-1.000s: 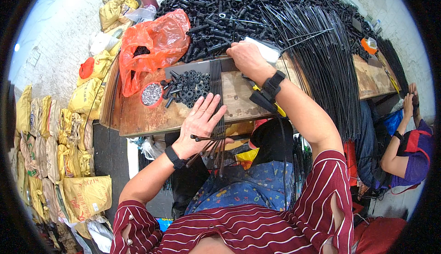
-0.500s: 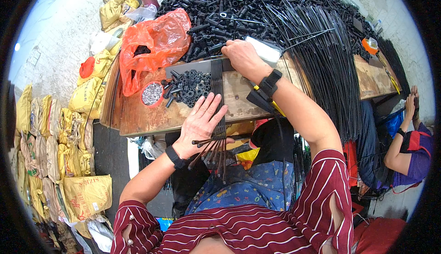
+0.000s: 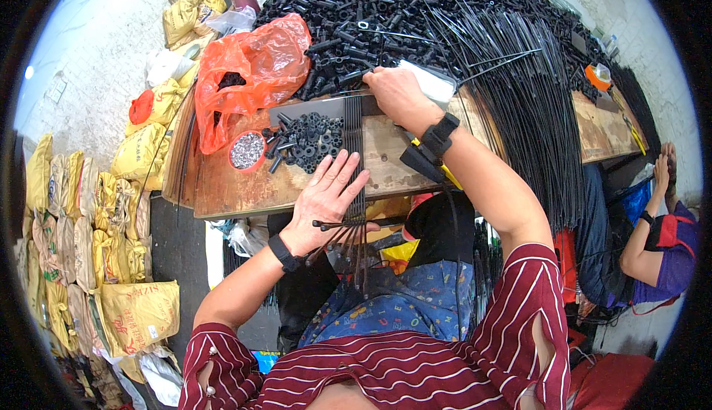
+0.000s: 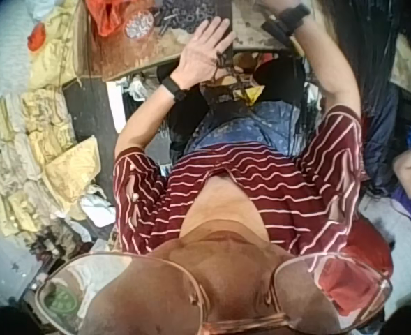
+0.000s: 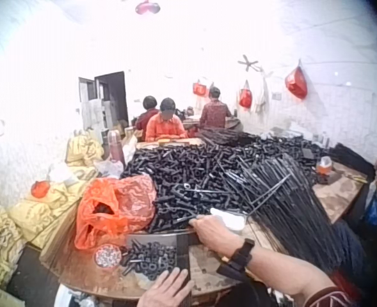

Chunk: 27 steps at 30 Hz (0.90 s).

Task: The recorder is assembling small black umbrella-like frame components by attaching black plastic pieces to metal rods and trimming excess material.

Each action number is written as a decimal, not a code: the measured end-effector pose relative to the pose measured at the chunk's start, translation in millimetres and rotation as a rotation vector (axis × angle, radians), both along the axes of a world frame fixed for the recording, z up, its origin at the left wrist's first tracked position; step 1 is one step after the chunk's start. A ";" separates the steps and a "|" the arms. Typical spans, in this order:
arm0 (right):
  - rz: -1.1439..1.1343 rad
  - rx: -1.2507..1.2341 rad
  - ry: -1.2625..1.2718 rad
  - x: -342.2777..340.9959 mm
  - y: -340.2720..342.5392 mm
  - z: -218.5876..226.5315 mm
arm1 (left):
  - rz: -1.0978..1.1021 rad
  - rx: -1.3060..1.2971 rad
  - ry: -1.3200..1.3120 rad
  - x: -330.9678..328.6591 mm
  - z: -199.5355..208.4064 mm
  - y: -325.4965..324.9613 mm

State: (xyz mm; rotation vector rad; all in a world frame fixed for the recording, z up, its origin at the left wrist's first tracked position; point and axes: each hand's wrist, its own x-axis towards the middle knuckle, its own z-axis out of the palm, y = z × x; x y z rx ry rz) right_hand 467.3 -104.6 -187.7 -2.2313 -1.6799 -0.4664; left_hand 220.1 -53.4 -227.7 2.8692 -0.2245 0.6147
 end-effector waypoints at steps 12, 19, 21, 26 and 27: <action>0.089 0.028 -0.008 3.5 -2.3 -3.7 | 0.010 0.027 0.005 1.5 0.2 -1.4; 0.053 -0.006 -0.074 3.9 -5.9 -3.3 | 0.019 0.016 0.023 0.8 2.1 -3.5; 0.061 0.024 -0.092 4.2 -7.3 -3.0 | 0.027 0.018 0.021 0.7 2.6 -3.9; 0.020 -0.015 -0.112 4.1 -11.4 0.9 | 0.039 0.014 0.013 1.2 3.1 -5.7; 0.020 -0.015 -0.112 4.3 -11.8 1.3 | 0.043 0.020 0.011 1.2 2.8 -5.8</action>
